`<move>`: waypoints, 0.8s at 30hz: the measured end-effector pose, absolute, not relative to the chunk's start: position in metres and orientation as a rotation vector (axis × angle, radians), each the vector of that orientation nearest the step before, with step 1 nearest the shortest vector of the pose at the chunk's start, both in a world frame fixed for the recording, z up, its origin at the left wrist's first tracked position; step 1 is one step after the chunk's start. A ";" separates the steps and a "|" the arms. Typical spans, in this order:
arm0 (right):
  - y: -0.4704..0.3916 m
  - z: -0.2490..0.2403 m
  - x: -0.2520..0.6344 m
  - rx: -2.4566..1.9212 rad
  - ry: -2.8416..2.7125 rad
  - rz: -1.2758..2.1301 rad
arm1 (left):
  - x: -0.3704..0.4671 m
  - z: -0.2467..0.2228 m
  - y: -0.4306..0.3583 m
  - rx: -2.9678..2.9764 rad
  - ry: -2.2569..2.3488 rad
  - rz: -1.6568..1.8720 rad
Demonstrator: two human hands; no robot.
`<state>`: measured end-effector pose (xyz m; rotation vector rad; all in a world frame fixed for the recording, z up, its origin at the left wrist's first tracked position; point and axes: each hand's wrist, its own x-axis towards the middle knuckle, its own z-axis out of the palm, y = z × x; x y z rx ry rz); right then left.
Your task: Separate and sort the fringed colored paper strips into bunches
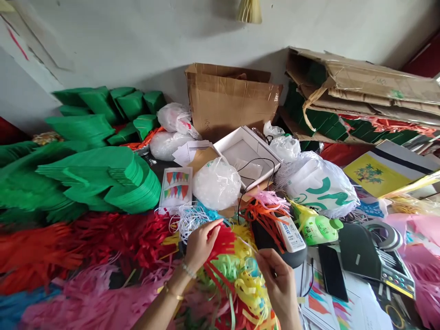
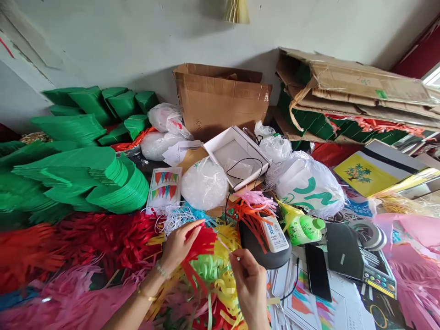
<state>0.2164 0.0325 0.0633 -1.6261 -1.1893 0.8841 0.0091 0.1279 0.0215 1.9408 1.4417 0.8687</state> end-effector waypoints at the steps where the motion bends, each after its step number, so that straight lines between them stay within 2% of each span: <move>1: 0.032 0.062 0.224 -1.652 -1.150 0.852 | 0.015 0.011 0.138 1.960 1.445 0.805; 13: 0.038 0.054 0.238 -1.725 -1.084 0.713 | 0.165 -0.051 0.213 1.767 1.497 0.631; 18: 0.044 0.049 0.239 -1.741 -1.150 0.731 | 0.164 -0.052 0.220 1.729 1.479 0.726; 24: 0.043 0.052 0.232 -1.746 -1.208 0.628 | 0.098 -0.003 0.171 1.891 1.263 0.917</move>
